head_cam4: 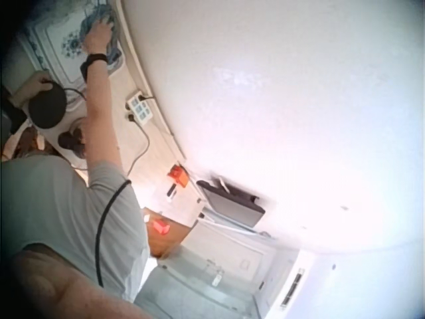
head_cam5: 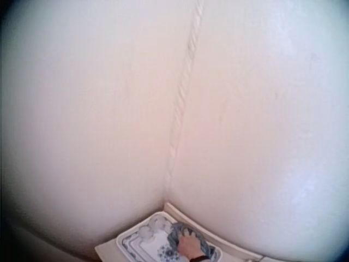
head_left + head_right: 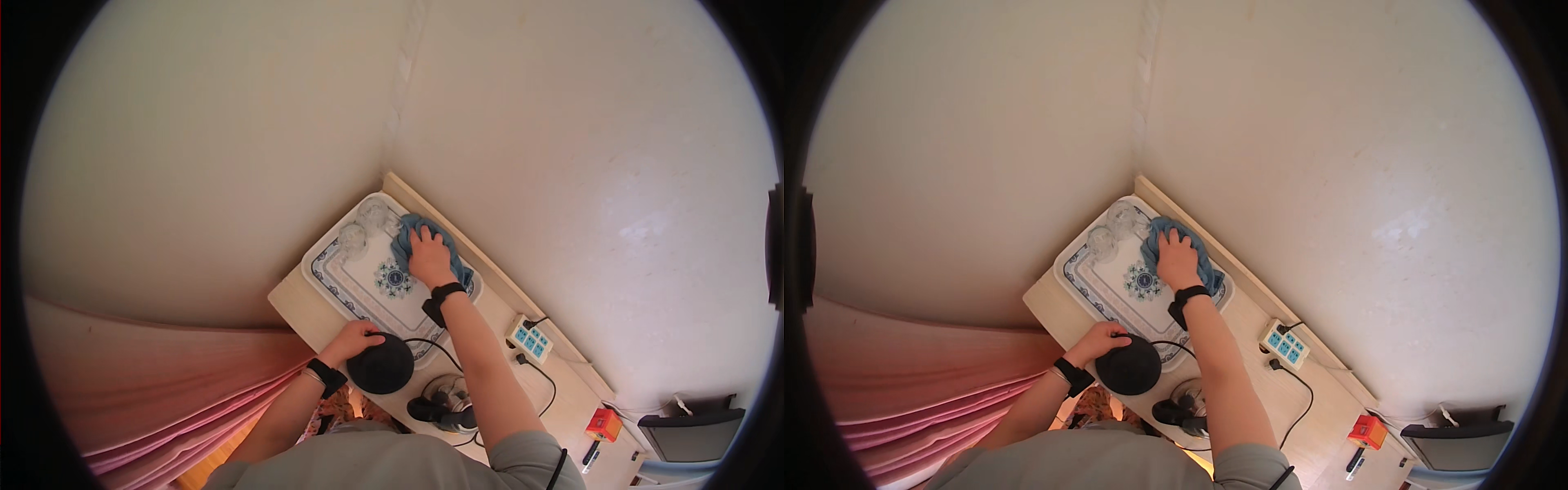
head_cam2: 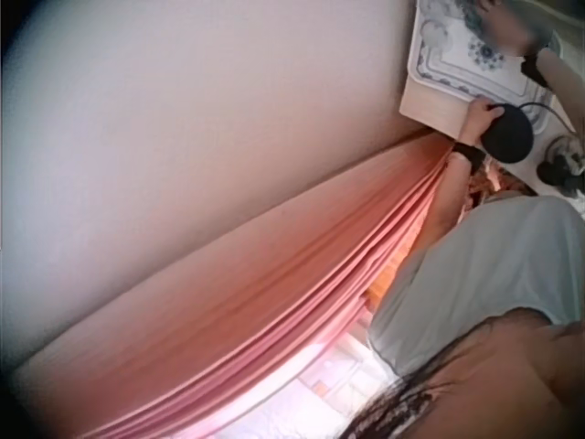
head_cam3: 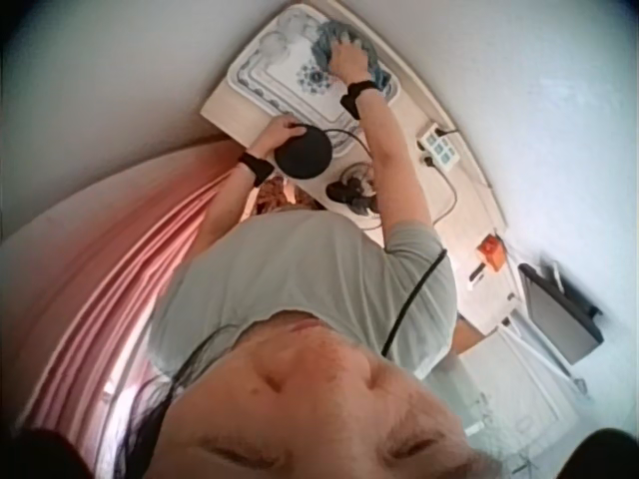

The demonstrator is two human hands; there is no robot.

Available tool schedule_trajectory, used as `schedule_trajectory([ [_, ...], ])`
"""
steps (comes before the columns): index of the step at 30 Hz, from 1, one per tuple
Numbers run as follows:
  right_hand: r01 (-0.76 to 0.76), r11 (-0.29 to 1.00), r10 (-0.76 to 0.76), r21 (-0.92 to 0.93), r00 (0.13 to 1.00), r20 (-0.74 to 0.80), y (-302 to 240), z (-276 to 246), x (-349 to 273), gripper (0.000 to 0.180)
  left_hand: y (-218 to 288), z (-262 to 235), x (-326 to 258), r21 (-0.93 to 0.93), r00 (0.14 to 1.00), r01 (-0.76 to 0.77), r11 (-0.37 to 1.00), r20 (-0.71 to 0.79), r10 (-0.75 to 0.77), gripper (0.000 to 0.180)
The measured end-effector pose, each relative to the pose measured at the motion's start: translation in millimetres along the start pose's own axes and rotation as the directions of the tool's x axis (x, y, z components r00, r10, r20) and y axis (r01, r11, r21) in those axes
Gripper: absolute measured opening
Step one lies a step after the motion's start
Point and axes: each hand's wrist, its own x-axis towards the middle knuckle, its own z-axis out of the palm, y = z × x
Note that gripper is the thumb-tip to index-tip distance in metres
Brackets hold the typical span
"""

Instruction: The person wipes a kettle, a kettle base, a tray, a wall, and a power strip with a cloth.

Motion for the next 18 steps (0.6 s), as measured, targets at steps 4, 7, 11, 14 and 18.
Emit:
schedule_trajectory([
  [4, 0.111, 0.993, -0.113, 0.041, 0.993, 0.031, 30, -2, -27, 0.059, 11, 5, -2, -0.032, 0.998, 0.031, 0.999, -0.050, -0.033, 0.031],
  [7, 0.095, 0.993, -0.100, 0.069, 0.993, 0.065, 40, -12, -55, 0.060, 16, 2, -6, 0.024, 0.994, 0.050, 0.998, -0.095, -0.047, 0.032],
  [11, 0.021, 0.984, -0.041, 0.179, 0.993, 0.109, 53, -16, -88, 0.065, 8, 2, -7, -0.005, 0.991, 0.073, 0.997, -0.110, -0.073, 0.027],
  [14, 0.002, 0.974, -0.027, 0.226, 0.994, 0.107, 52, -20, -111, 0.064, 13, 4, -7, 0.015, 0.995, 0.025, 1.000, -0.100, -0.023, 0.024],
  [18, 0.146, 0.952, -0.207, 0.270, 0.954, 0.216, 11, -38, -133, 0.065, -1, 3, -10, -0.082, 0.997, 0.040, 0.996, -0.069, -0.046, 0.030],
])
